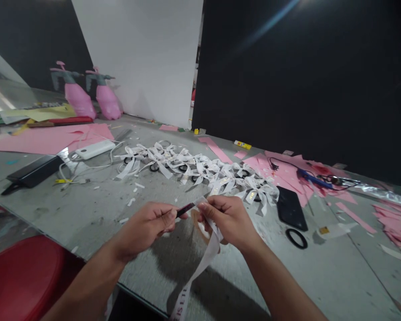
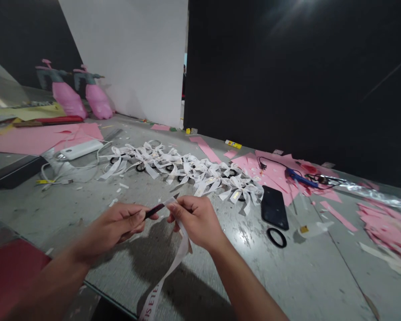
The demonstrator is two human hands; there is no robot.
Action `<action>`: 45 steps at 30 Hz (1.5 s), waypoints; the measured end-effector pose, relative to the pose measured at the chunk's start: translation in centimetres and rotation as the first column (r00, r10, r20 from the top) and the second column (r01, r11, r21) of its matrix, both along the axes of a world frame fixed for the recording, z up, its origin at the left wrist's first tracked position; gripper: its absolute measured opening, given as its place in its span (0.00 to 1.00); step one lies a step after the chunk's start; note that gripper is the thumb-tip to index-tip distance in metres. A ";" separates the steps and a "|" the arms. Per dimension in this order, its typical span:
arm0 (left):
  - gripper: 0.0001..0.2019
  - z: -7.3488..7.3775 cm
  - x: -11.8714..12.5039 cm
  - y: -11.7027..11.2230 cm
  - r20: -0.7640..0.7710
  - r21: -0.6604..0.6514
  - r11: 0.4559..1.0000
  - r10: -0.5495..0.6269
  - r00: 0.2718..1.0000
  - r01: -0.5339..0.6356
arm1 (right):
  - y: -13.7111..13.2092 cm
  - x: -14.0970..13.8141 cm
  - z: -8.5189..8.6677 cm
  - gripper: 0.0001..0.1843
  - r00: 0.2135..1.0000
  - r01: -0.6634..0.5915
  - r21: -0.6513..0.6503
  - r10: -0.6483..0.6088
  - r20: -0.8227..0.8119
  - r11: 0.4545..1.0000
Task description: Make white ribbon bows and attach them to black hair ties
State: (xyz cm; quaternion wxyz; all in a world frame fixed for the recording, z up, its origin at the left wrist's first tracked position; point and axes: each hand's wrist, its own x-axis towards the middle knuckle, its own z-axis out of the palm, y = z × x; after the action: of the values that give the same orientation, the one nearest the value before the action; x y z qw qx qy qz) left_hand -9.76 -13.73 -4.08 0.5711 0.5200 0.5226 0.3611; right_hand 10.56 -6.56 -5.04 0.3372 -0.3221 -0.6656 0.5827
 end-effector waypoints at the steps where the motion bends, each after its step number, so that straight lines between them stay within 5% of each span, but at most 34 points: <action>1: 0.24 0.0 -0.1 -0.1 -0.002 0.002 1.000 0.003 1.000 -0.003 | 0.0 0.0 0.0 0.22 1.000 0.004 -0.003 -0.004 -0.008 1.000; 45: 0.28 0.0 -0.5 -0.2 0.078 -0.037 0.999 -0.008 0.997 0.011 | -0.2 0.0 0.3 0.20 0.999 -0.041 0.017 0.041 0.025 0.999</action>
State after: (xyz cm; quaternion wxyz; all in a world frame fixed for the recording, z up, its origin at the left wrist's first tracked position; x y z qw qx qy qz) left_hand -10.23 -13.95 -4.05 0.6021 0.4974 0.5042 0.3686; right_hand 10.56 -6.73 -4.70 0.3198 -0.3126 -0.6813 0.5796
